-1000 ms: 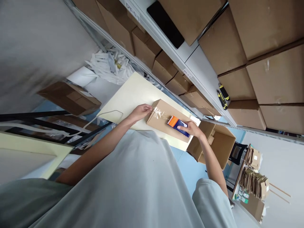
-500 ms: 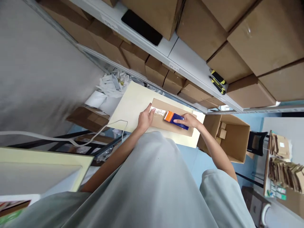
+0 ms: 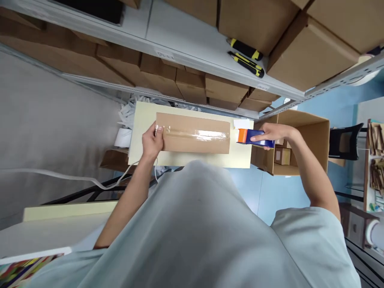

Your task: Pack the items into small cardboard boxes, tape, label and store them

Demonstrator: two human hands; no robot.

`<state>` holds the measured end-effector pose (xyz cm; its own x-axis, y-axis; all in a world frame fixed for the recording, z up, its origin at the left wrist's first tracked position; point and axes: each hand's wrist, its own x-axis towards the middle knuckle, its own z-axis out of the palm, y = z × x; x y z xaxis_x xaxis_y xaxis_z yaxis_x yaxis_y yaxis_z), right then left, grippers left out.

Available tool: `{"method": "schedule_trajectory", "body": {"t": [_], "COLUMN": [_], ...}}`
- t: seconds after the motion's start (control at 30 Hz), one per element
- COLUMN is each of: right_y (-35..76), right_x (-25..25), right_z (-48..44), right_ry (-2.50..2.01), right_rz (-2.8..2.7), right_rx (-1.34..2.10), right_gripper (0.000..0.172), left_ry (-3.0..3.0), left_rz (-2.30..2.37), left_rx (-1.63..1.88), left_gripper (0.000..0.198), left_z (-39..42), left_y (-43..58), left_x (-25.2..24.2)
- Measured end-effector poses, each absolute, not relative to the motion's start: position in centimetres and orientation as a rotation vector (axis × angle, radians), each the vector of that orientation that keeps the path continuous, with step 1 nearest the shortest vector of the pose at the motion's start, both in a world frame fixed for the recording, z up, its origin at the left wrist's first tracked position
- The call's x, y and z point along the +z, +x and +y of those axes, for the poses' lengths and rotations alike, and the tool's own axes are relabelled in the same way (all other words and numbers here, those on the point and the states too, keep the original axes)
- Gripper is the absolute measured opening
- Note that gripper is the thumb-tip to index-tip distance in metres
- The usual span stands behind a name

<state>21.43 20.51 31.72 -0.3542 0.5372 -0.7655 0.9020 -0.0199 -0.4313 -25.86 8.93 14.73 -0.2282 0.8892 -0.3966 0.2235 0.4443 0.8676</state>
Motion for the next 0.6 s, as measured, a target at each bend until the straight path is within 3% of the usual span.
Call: {"method": "schedule_trajectory", "body": {"t": [0.1,0.3,0.43,0.5,0.6], "right_y": [24.4,22.3,18.4,16.2,13.7], "right_x": [31.0,26.0,23.0,22.2,21.6], "right_z": [20.6,20.8,20.0,19.1,17.3], "right_ry": [1.552,1.413,1.427,1.456,1.554], "right_rz": [1.867,1.713,1.833,1.860,1.836], "right_rx": [-1.308,-1.367,-0.945,-0.732,-0.507], "right_gripper": [0.059,0.073,0.075,0.070,0.046], "left_ry": [1.123,1.251,1.322,1.332,1.348], "left_rz": [1.862,1.872,1.938,2.009,2.061], "left_rx": [0.961,0.848,0.803,0.795,0.777], "left_gripper": [0.064,0.061,0.060,0.061,0.056], "left_z": [9.2,9.2,8.9,8.9,8.7], "left_y": [-25.8,-26.2,-26.1,-25.9,-25.9], "left_x": [14.0,13.5,12.8,12.4,11.8]}}
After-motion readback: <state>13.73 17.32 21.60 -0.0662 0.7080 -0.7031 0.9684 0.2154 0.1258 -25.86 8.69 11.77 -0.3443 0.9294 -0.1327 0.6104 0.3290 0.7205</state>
